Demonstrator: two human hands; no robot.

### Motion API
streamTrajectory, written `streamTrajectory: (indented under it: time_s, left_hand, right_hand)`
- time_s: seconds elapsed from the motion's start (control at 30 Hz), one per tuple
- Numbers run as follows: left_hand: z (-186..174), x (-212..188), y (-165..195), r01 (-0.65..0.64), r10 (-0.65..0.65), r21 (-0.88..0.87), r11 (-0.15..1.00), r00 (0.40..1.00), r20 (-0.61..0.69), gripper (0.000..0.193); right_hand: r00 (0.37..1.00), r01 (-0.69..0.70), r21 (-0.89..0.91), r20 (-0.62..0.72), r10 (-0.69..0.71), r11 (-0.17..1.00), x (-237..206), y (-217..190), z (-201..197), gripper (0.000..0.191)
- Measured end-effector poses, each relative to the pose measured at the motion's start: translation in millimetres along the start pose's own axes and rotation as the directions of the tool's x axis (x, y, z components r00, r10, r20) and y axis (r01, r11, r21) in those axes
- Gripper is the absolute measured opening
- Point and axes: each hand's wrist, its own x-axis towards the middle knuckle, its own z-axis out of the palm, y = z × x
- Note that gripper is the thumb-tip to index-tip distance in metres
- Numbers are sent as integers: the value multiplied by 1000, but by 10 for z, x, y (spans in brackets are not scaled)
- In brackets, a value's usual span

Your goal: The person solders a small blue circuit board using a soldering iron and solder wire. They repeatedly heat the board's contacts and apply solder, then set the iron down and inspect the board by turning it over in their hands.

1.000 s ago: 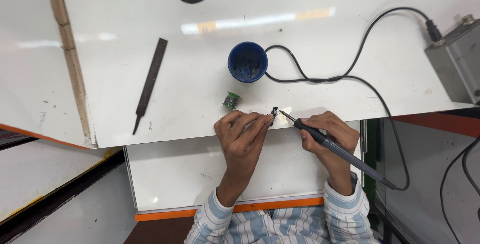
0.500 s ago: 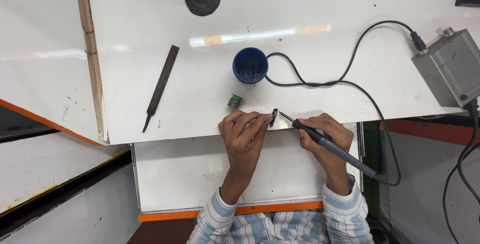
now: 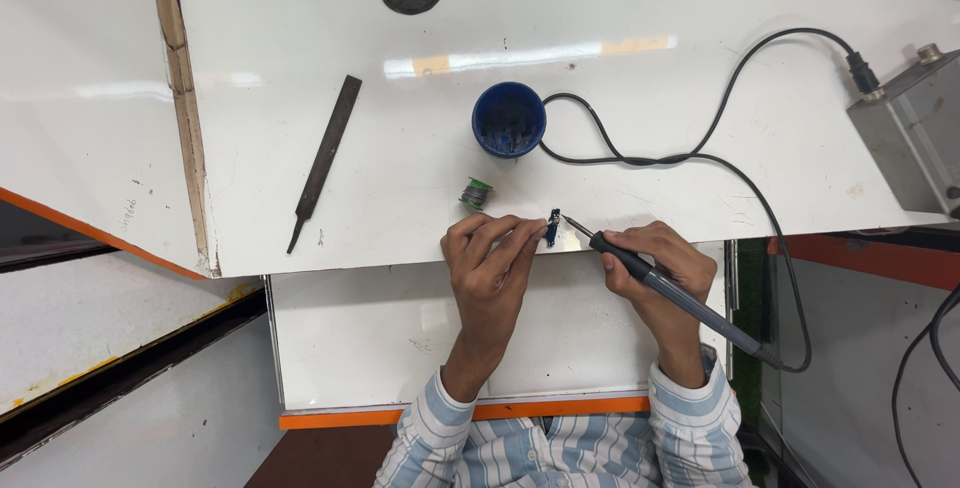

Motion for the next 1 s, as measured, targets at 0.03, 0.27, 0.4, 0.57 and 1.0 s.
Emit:
streamTrajectory:
  time_s: [0.03, 0.27, 0.4, 0.57, 1.0]
  left_hand:
    - [4, 2, -5, -1, 1, 5, 1000, 1000, 1, 20]
    - [29, -12, -60, -14, 14, 16, 1000, 1000, 22, 21]
    - [39, -15, -71, -22, 22, 18, 1000, 999, 23, 21]
    - [43, 2, -85, -31, 30, 21, 999, 999, 25, 22]
    - [53, 28, -161, -48, 45, 68, 997, 998, 43, 23]
  right_hand:
    - [1000, -8, 3, 1, 8, 1000, 0, -1, 1, 21]
    - [1000, -23, -16, 2, 23, 1000, 2, 26, 7, 21]
    - [1000, -24, -14, 3, 24, 1000, -2, 41, 12, 21]
    - [1000, -21, -33, -2, 21, 999, -7, 69, 37, 21]
    - [1000, -14, -26, -6, 14, 1000, 42, 99, 96, 19]
